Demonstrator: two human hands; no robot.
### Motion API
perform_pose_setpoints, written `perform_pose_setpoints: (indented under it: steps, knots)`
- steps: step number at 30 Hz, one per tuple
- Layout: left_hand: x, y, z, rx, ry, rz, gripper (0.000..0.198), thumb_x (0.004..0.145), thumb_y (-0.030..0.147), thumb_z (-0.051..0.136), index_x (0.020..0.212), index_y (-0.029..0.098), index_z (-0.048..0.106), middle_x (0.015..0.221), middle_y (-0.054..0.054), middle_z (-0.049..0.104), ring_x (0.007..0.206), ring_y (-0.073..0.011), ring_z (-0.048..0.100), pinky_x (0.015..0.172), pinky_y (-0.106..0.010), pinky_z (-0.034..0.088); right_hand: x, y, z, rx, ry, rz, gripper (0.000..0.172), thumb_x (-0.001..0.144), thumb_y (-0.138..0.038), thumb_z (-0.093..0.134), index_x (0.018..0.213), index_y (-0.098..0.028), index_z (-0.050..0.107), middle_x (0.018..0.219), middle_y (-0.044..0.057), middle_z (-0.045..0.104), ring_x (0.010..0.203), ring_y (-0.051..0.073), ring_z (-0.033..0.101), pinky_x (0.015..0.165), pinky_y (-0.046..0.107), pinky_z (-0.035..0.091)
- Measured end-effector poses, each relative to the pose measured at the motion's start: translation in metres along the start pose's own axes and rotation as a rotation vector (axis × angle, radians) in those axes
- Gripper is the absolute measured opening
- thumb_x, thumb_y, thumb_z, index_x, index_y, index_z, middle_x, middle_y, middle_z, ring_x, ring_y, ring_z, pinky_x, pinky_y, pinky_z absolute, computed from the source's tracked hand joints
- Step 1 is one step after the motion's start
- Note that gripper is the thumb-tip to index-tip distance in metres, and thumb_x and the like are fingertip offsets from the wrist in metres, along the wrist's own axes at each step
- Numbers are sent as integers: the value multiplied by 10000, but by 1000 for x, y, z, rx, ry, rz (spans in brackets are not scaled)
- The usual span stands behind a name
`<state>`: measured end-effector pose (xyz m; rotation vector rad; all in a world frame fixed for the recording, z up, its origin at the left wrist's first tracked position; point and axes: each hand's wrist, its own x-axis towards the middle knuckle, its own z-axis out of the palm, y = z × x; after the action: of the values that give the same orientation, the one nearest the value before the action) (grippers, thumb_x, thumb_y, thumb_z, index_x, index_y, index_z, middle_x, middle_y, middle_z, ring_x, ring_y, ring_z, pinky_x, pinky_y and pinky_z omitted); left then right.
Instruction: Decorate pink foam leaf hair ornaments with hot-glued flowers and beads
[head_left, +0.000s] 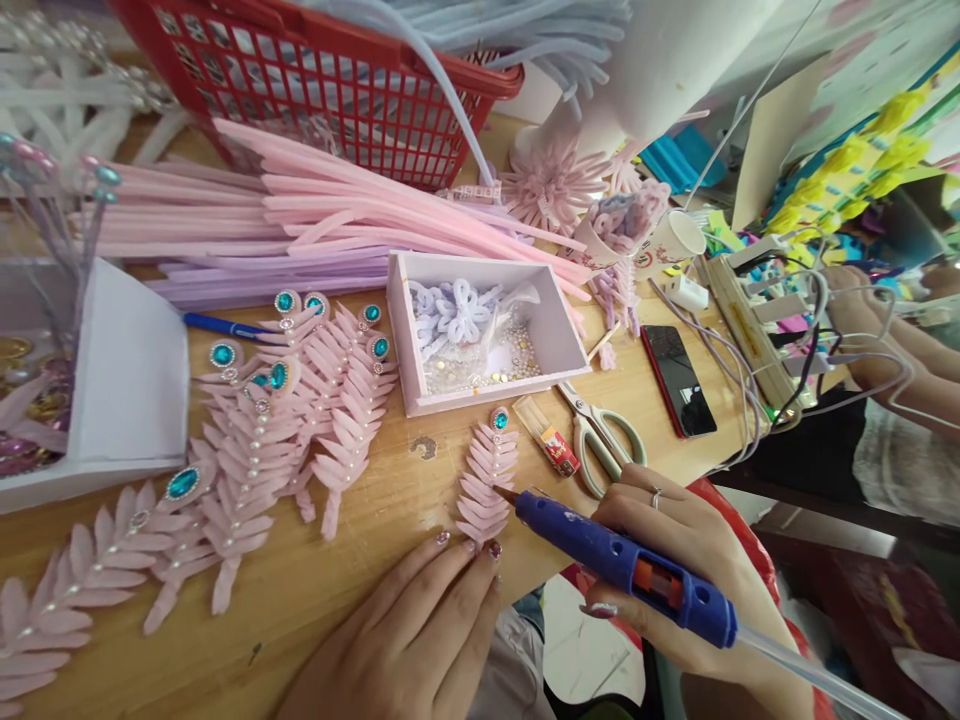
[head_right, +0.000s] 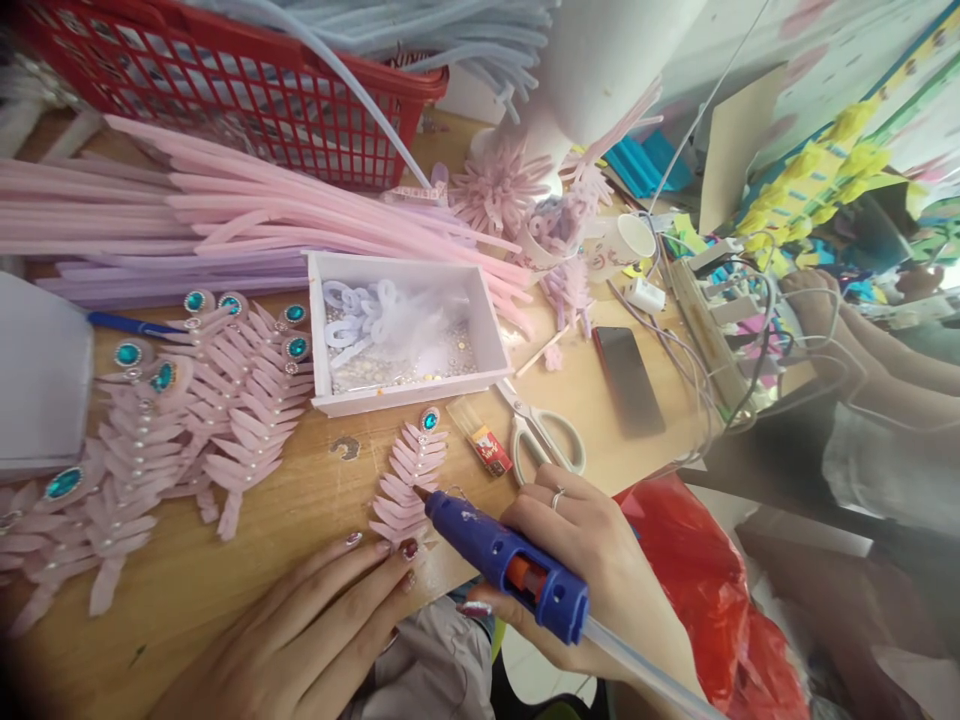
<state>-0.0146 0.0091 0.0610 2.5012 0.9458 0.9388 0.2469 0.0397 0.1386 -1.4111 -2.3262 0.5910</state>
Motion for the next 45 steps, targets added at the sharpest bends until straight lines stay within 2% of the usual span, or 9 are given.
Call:
perform_pose_setpoints:
  steps: [2, 7, 12, 19, 25, 29, 35, 45]
  knots:
    - [-1, -1, -1, 14, -3, 0, 371, 1089, 94, 399, 1193, 141, 752, 1302, -5, 751, 1283, -157, 603, 1313, -309, 230, 1, -2, -2, -2, -12, -5, 420, 1031, -593, 577, 840, -219, 600, 660, -2, 576, 620, 167, 491, 559, 305, 375]
    - [-1, -5, -4, 48, -103, 64, 354, 1094, 116, 414, 1291, 119, 708, 1373, -22, 716, 1325, -179, 573, 1334, -343, 166, -4, -2, -2, 8, -27, 14, 429, 1028, -606, 571, 849, -217, 595, 656, -5, 566, 615, 168, 468, 565, 310, 349]
    - [0, -6, -5, 45, -84, 53, 349, 1091, 112, 415, 1263, 131, 718, 1364, -10, 721, 1316, -176, 579, 1333, -337, 168, -8, 2, 4, 32, -24, 38, 422, 1023, -593, 590, 822, -221, 588, 666, 3, 556, 641, 183, 479, 598, 323, 351]
    - [3, -6, -6, 63, -94, 62, 383, 1102, 120, 372, 1277, 134, 712, 1351, -12, 731, 1294, -167, 604, 1330, -341, 175, 2, -4, -2, -21, -61, 12, 487, 1031, -628, 556, 769, -218, 587, 619, 2, 561, 595, 169, 478, 551, 305, 355]
    - [3, -5, -4, 44, -86, 49, 378, 1106, 124, 378, 1263, 132, 721, 1335, -14, 738, 1290, -165, 603, 1323, -329, 195, -12, 1, 3, 26, -24, 40, 433, 1014, -621, 593, 840, -225, 582, 666, -3, 564, 642, 181, 458, 604, 324, 325]
    - [2, -2, -3, 0, -60, -11, 368, 1100, 113, 395, 1267, 130, 723, 1342, -14, 733, 1308, -165, 582, 1322, -318, 196, -12, 0, 3, 60, -36, 39, 436, 1020, -630, 573, 853, -228, 577, 677, -5, 564, 655, 181, 461, 620, 329, 321]
    - [1, -3, -5, 0, -107, 29, 375, 1089, 100, 404, 1316, 118, 701, 1397, -28, 698, 1348, -182, 548, 1332, -334, 169, -6, -1, 3, 59, -43, 28, 451, 1033, -624, 554, 832, -221, 582, 678, 0, 575, 651, 177, 475, 619, 327, 337]
    - [-1, -3, -5, -16, -106, 13, 356, 1088, 104, 425, 1309, 117, 704, 1411, -35, 689, 1363, -185, 534, 1331, -338, 183, -7, -2, 2, 13, -37, 28, 501, 1011, -662, 569, 793, -211, 589, 651, -4, 552, 638, 165, 476, 586, 311, 333]
